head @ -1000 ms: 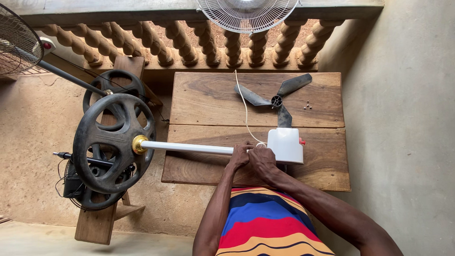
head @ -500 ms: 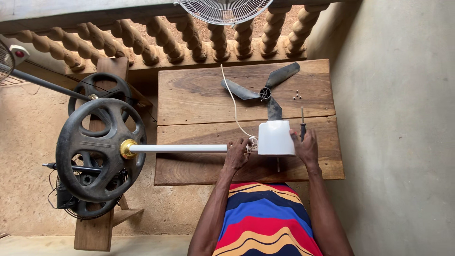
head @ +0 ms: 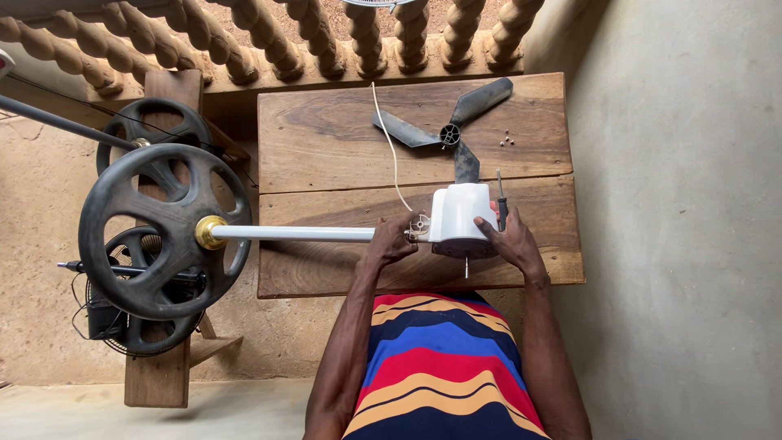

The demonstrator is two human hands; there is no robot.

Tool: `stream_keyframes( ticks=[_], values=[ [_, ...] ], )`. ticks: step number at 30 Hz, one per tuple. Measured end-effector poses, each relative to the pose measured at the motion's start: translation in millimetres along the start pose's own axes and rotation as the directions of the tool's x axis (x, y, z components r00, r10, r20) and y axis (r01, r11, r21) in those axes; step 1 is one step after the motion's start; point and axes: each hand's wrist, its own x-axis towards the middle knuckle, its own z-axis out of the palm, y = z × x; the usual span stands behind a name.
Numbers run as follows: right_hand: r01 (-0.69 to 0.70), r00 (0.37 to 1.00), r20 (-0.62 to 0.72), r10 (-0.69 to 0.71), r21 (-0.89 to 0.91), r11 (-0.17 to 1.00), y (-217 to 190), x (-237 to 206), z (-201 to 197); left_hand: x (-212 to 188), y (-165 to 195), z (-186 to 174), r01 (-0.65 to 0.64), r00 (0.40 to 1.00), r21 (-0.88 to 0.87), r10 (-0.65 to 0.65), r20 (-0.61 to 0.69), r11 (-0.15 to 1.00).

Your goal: The person reassembles a pedestal fan on a wooden table. They attach the rear wire guard to the motor housing, mount the blade assembly onto the motor shaft, tighten the retaining nut by hand, and fit the front grille cover over the blades, pressing it into place.

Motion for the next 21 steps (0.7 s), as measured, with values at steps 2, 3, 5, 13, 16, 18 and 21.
stream_keyframes(
  ticks=[2,3,5,13,16,18,21],
  values=[
    [-0.029,0.999,0.038,0.031,-0.057,0.998,-15.4,3.4,1.0,-0.9,-4.9,-19.0,-0.022,0.999,0.007,0.022,0.046,1.000],
    [-0.042,0.997,0.057,0.047,-0.086,0.995,-21.7,5.7,2.9,-1.0,-7.9,-27.7,-0.033,0.997,0.010,0.032,0.069,0.999],
    [-0.117,0.987,0.096,0.127,-0.109,0.987,-32.3,10.1,12.3,0.4,-16.9,-44.9,-0.051,0.991,-0.006,0.051,0.121,0.999],
    [0.084,0.992,0.097,-0.084,0.002,0.996,-49.7,33.2,50.5,29.5,-56.7,-81.9,-0.080,0.985,0.146,0.056,0.163,0.986],
    [-0.005,0.989,0.151,-0.004,0.062,0.998,-47.7,49.2,63.1,42.4,-66.5,-89.4,-0.079,0.980,0.217,0.037,0.193,0.973],
    [-0.062,0.983,0.181,0.036,0.140,0.988,-42.0,59.2,70.9,49.6,-66.5,-92.8,-0.078,0.984,0.263,0.032,0.176,0.962],
    [-0.016,0.990,0.142,-0.013,0.203,0.979,-28.0,71.5,78.6,54.6,-68.0,-94.7,0.022,0.985,0.268,-0.066,0.157,0.963]
  ],
)
